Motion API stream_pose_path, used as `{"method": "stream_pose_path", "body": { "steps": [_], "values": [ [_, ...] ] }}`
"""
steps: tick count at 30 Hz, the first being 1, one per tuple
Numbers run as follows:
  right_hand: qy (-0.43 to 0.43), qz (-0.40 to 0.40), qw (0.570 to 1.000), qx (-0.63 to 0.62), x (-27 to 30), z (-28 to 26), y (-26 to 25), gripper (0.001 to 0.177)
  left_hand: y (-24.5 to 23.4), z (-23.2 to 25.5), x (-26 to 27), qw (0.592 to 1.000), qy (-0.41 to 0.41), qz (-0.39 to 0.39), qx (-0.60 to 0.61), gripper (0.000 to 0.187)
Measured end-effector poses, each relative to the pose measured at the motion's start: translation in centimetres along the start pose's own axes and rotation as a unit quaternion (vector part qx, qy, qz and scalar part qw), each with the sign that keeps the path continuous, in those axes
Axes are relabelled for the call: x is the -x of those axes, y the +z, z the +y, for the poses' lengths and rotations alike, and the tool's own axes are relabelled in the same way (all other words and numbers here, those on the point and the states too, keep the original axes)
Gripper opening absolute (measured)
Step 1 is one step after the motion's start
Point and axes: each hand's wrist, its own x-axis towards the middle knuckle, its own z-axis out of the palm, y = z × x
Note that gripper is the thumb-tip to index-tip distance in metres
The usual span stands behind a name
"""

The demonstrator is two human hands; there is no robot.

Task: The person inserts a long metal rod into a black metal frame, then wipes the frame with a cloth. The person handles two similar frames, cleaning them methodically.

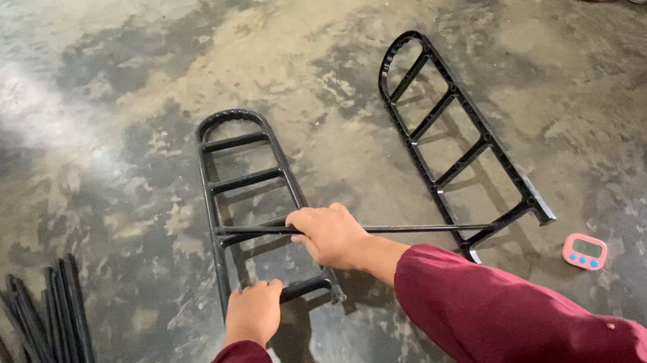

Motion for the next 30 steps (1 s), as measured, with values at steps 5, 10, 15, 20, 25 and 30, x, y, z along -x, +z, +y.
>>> {"method": "stream_pose_path", "body": {
  "steps": [5,10,15,20,25,30],
  "values": [
    [0.000,-0.003,1.000,0.010,-0.2,0.0,1.0,0.024,0.4,-0.9,0.3,1.000,-0.014,-0.015,-0.010,0.023],
    [0.002,-0.018,0.999,0.027,-0.2,-0.1,1.4,0.025,-0.2,-1.0,0.7,0.998,-0.044,-0.038,-0.023,0.024],
    [0.032,-0.058,0.997,0.051,0.2,-0.3,1.1,0.026,-2.7,0.0,1.7,0.999,-0.030,-0.027,-0.013,0.024],
    [0.055,-0.080,0.994,0.056,0.9,0.0,0.5,0.030,-6.1,3.9,2.8,0.995,0.083,0.057,-0.021,0.020],
    [0.107,-0.123,0.982,0.098,2.2,0.7,-0.6,0.030,-9.9,7.2,3.8,0.914,0.220,0.338,-0.033,0.026],
    [0.102,-0.154,0.974,0.128,3.5,1.4,-2.1,0.033,-11.6,9.5,2.4,0.882,0.137,0.432,-0.130,0.026]
  ]
}}
